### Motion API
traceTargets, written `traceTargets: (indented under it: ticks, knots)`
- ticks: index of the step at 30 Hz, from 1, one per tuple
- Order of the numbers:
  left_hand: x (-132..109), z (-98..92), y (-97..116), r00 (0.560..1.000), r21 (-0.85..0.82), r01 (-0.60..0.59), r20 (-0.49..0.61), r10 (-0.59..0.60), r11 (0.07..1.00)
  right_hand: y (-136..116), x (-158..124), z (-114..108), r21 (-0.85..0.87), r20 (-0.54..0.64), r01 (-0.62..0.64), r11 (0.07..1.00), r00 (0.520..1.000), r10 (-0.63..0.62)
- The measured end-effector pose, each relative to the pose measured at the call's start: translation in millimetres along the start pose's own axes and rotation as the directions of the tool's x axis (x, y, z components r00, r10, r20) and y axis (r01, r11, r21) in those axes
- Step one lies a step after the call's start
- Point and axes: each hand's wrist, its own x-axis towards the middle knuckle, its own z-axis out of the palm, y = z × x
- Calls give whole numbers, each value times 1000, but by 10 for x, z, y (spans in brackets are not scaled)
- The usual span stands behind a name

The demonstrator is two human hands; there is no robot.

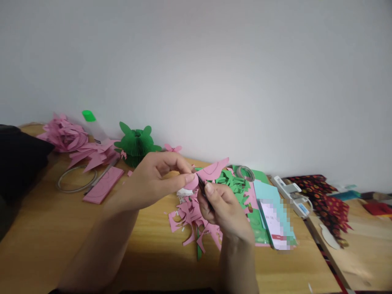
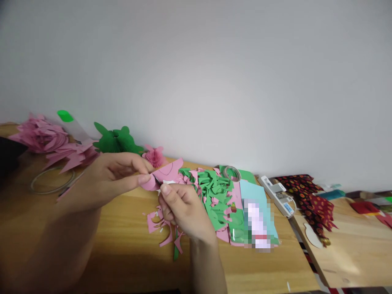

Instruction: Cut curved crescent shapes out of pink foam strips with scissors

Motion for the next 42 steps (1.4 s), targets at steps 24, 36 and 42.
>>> traceTargets:
  ticks: [24, 36, 42]
  knots:
    - [218, 36, -305, 975, -84, 141, -162, -153, 986, 108, 273, -101, 52, -70, -4, 999, 998, 8]
    - [170, 514, -673, 873, -431, 427, -33, -486, 795, 377, -30, -418, -424, -433, -48, 904, 887, -156]
    - [10, 712, -937, 867, -281, 485, 25, -498, 828, 733, -153, -516, -270, -585, -37, 962, 800, -134]
